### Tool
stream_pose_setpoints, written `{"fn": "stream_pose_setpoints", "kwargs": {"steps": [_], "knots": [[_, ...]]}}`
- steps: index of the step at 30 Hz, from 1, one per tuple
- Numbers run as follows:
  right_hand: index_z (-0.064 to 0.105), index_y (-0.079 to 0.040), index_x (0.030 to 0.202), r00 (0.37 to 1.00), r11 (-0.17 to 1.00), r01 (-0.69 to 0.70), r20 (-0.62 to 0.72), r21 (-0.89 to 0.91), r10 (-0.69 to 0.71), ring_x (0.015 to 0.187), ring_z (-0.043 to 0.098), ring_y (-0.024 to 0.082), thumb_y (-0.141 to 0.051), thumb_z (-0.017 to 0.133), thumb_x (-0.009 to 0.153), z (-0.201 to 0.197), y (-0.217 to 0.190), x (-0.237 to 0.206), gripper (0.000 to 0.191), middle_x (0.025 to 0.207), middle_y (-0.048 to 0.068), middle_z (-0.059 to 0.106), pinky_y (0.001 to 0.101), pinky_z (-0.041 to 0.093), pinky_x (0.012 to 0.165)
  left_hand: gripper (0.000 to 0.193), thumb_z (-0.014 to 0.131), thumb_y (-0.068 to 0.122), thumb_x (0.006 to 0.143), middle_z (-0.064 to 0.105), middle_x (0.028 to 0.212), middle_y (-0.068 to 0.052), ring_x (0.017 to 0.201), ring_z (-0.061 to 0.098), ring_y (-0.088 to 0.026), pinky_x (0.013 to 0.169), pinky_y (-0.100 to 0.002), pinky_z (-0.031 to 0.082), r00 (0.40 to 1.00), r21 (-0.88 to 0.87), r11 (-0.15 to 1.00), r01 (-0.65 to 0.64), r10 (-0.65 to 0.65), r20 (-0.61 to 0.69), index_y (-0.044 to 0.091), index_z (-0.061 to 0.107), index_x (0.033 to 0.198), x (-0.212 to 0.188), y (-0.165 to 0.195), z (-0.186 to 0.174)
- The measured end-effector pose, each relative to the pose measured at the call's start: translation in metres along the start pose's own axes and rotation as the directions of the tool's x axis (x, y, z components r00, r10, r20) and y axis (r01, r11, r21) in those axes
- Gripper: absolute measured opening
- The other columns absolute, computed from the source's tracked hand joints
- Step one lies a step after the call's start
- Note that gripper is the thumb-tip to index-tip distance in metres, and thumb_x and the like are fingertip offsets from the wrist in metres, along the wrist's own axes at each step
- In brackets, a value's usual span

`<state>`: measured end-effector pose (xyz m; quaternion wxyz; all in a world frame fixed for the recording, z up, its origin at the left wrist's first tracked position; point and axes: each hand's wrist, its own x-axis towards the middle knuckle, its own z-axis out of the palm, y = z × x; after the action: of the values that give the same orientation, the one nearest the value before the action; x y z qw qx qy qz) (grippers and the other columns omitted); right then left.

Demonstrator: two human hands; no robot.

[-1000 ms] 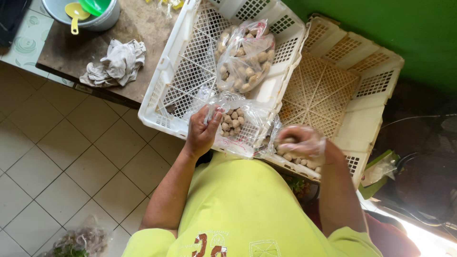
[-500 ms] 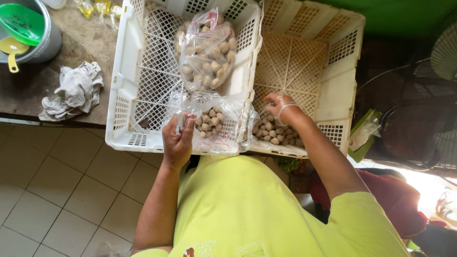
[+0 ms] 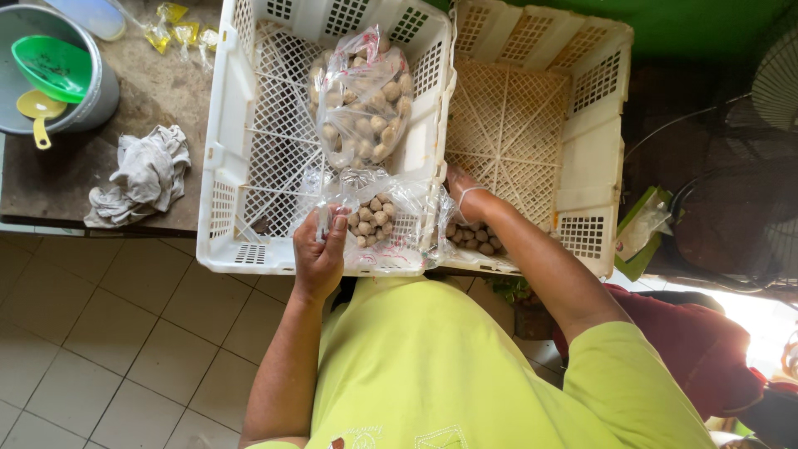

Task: The person holds open a plastic bag inside a white crate and repeatedly transfers round meatballs by hand from an adjacent crate into the bag. They occasionally reposition the crates, adjust the bag, and reach through a window opening before resuming filling the bag.

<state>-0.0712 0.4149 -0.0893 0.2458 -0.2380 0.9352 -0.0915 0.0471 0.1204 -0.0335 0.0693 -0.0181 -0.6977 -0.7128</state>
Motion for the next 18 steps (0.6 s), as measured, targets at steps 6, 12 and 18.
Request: {"fn": "stream_pose_setpoints", "kwargs": {"steps": [6, 12, 18], "knots": [[0.043, -0.003, 0.152, 0.996, 0.997, -0.076, 0.048, 0.033, 0.074, 0.143, 0.034, 0.043, -0.025, 0.067, 0.087, -0.01, -0.001, 0.01, 0.073, 0.155, 0.025, 0.038, 0.0443, 0.03, 0.12, 0.015, 0.061, 0.013, 0.106, 0.052, 0.074, 0.009, 0.063, 0.04, 0.0, 0.055, -0.02, 0.032, 1.0, -0.024, 1.0, 0.018, -0.017, 0.01, 0.002, 0.068, 0.114, -0.001, -0.003, 0.001], [0.052, 0.0, 0.144, 0.989, 0.988, -0.15, -0.024, -0.033, 0.149, 0.137, 0.047, 0.042, -0.023, 0.059, 0.094, 0.001, 0.004, 0.014, 0.056, 0.151, 0.027, 0.046, 0.0456, 0.038, 0.117, 0.015, 0.06, 0.014, 0.107, 0.05, 0.072, 0.01, 0.061, 0.039, 0.001, 0.054, -0.02, 0.029, 0.996, -0.099, 0.991, 0.086, -0.085, 0.012, 0.002, 0.067, 0.114, -0.003, -0.01, 0.0], [0.052, 0.004, 0.139, 0.987, 0.997, 0.018, 0.161, -0.071, -0.007, 0.139, 0.039, 0.05, -0.038, 0.069, 0.085, 0.006, -0.006, -0.024, 0.07, 0.147, 0.029, 0.043, 0.0553, 0.033, 0.114, 0.017, 0.06, 0.014, 0.108, 0.051, 0.073, 0.01, 0.061, 0.039, 0.001, 0.054, -0.019, 0.028, 0.996, -0.137, 0.987, 0.087, -0.09, -0.016, 0.001, 0.066, 0.116, -0.005, -0.015, -0.001]]}}
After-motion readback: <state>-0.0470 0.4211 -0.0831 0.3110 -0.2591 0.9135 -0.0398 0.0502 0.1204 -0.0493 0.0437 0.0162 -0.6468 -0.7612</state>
